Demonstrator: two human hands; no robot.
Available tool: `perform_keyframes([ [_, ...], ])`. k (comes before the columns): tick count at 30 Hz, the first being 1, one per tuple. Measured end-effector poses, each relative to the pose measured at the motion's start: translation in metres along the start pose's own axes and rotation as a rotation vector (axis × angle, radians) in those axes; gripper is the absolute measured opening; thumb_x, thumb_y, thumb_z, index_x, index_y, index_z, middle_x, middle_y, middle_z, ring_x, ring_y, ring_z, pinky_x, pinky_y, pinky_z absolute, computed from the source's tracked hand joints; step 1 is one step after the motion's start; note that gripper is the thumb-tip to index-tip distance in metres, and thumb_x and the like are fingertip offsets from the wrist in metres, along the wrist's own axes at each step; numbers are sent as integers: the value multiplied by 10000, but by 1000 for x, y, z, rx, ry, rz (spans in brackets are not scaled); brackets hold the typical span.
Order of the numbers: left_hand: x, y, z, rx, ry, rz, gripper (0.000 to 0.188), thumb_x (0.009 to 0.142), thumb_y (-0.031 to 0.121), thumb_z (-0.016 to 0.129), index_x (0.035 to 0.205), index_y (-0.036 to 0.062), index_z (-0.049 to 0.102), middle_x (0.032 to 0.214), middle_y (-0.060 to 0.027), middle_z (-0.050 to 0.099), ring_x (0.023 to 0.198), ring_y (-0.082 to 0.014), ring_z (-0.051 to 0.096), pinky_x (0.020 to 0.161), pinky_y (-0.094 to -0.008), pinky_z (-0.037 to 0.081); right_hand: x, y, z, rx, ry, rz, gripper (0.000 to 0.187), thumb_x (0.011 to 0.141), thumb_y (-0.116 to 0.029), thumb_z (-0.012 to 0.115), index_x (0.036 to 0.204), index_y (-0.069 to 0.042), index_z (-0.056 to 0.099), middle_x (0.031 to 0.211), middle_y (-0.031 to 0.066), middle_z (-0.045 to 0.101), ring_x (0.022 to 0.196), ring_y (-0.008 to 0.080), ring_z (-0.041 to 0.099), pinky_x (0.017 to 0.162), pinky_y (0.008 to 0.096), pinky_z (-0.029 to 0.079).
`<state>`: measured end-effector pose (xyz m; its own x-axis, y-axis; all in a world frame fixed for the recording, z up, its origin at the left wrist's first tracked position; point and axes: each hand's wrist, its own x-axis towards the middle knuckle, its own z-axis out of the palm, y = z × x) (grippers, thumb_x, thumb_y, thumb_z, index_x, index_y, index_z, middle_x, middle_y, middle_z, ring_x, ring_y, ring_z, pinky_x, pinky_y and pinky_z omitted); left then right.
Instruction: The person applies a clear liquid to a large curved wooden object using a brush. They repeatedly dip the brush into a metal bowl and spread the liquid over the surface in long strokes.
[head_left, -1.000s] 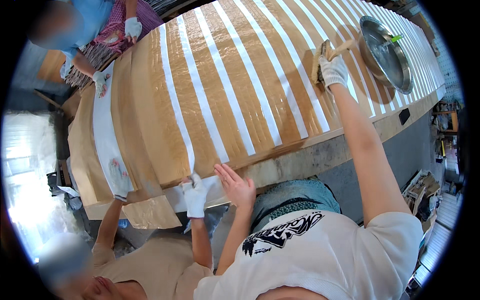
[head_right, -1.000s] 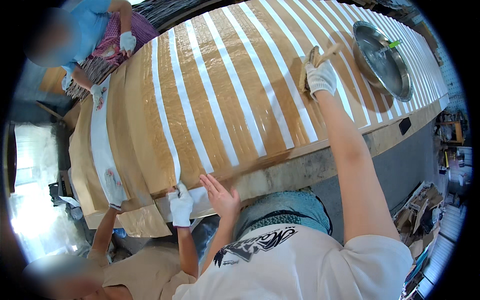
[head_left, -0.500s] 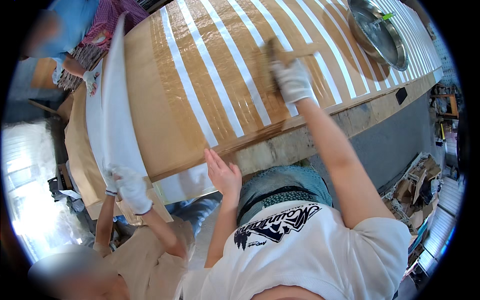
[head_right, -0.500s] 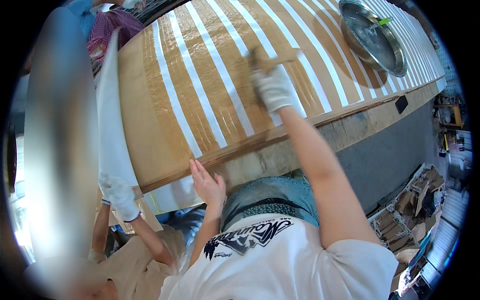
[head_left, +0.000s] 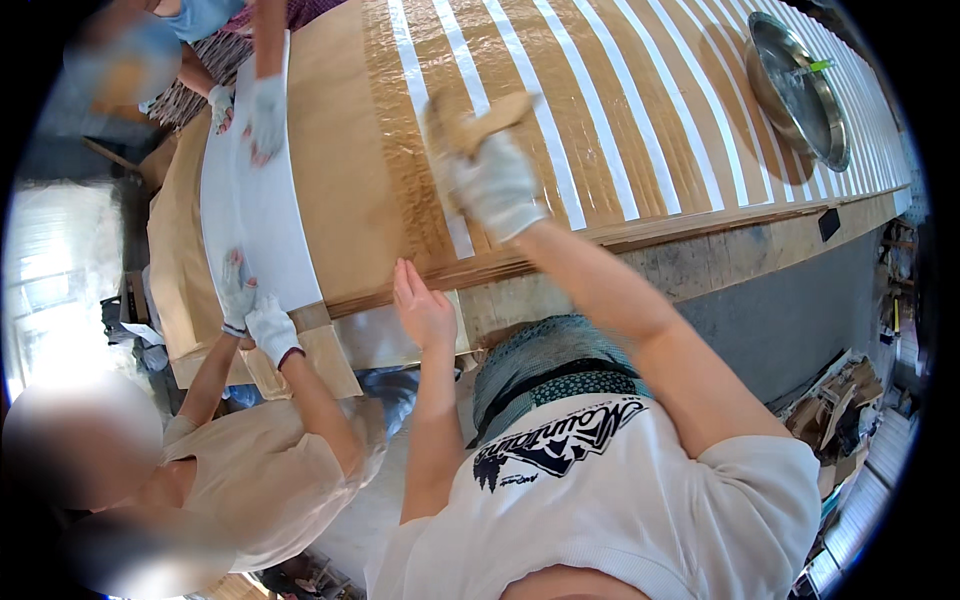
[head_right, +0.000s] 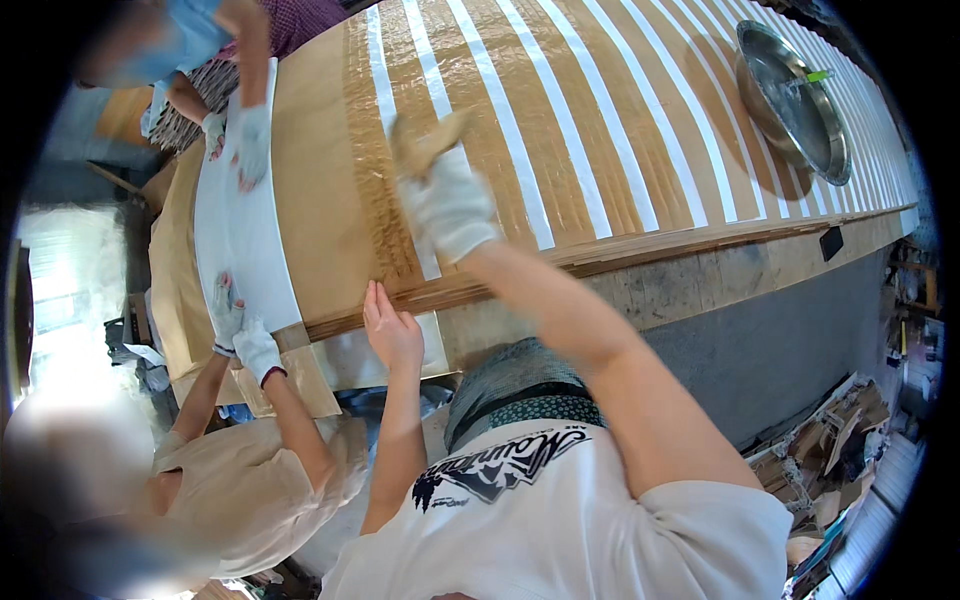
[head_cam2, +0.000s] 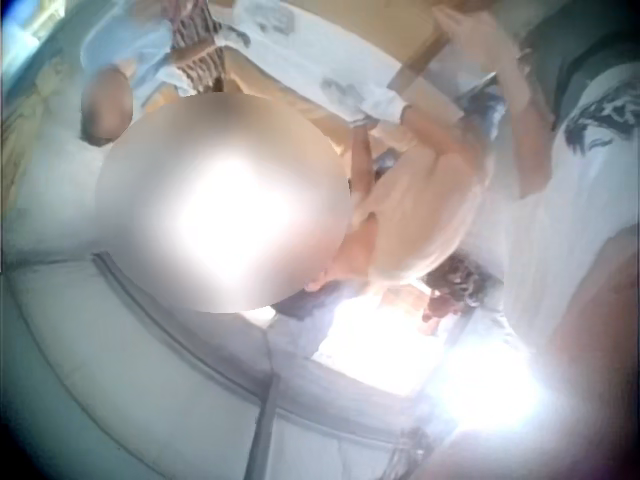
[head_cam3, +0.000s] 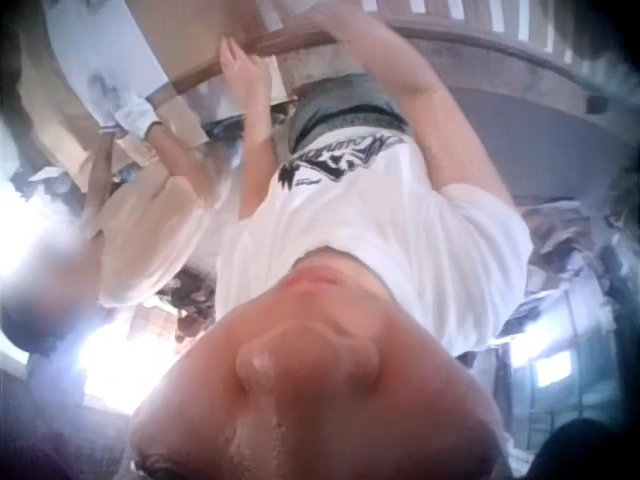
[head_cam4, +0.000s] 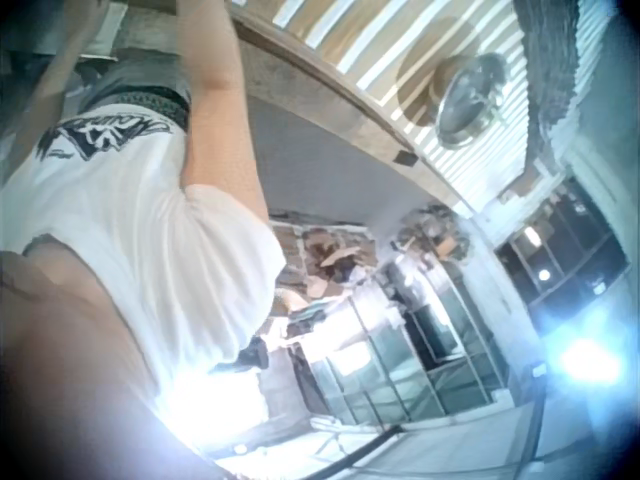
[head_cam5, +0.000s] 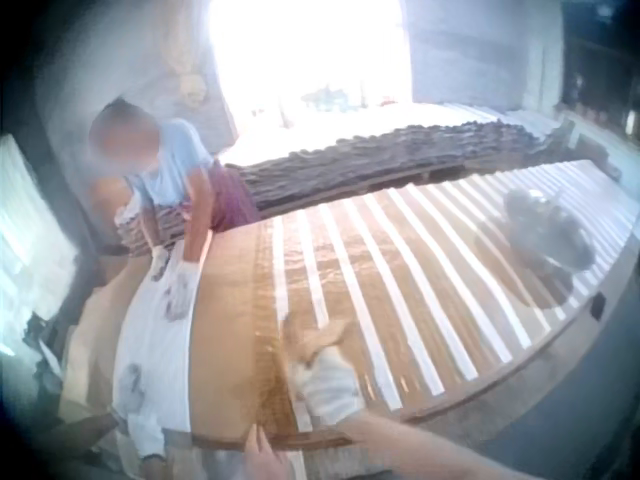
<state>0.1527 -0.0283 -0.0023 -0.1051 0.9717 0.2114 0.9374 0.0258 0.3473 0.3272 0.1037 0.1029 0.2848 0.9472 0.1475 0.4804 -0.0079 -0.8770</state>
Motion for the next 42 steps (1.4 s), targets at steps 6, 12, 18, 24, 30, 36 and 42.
perform_keyframes([
  [6,1,-10,-1,89,-72,61,634,807,11,543,1433,-35,456,1505,-178,437,1355,-345,440,1117,-427,365,-15,35,19,-257,-234,233,418,862,-336,675,1183,-77,608,1017,198,693,996,381,667,862,451,532],
  [12,-6,-9,1,11,-86,74,632,815,-6,516,1442,-40,443,1524,-192,417,1390,-355,412,1138,-434,339,7,156,-163,-382,300,281,524,842,-433,718,1146,-16,629,1084,190,686,998,327,666,869,415,521],
  [18,-8,11,-11,-95,-15,160,605,799,-32,520,1404,-35,498,1447,-199,488,1336,-377,454,1108,-463,363,30,127,-193,-462,328,451,522,844,-488,683,1047,-10,628,1063,199,680,982,342,665,851,432,529],
  [24,-3,104,1,-316,-160,434,563,747,-50,563,1308,-11,592,1276,-183,586,1177,-364,551,1016,-448,438,2,47,-60,-192,-20,252,471,854,-345,624,1146,23,597,1003,265,676,960,423,666,861,466,533],
  [30,-9,98,22,-165,-157,482,523,760,19,586,1283,22,614,1278,-139,611,1218,-330,555,1047,-435,442,9,132,-150,-306,190,120,462,883,-411,682,1233,-117,611,1107,209,659,989,371,650,882,436,515],
  [36,-14,107,22,-175,-109,465,500,791,12,584,1291,15,610,1281,-150,612,1196,-341,564,1042,-434,442,32,182,-288,-785,263,392,483,871,-410,690,1180,-51,593,1095,190,675,1027,373,651,899,450,510],
  [42,-23,159,16,-319,-132,507,484,807,25,588,1290,-6,598,1292,-159,600,1214,-341,555,1049,-442,435,43,131,-282,-454,69,207,461,836,-440,696,1094,-66,618,1048,200,687,1006,367,654,868,438,517],
])
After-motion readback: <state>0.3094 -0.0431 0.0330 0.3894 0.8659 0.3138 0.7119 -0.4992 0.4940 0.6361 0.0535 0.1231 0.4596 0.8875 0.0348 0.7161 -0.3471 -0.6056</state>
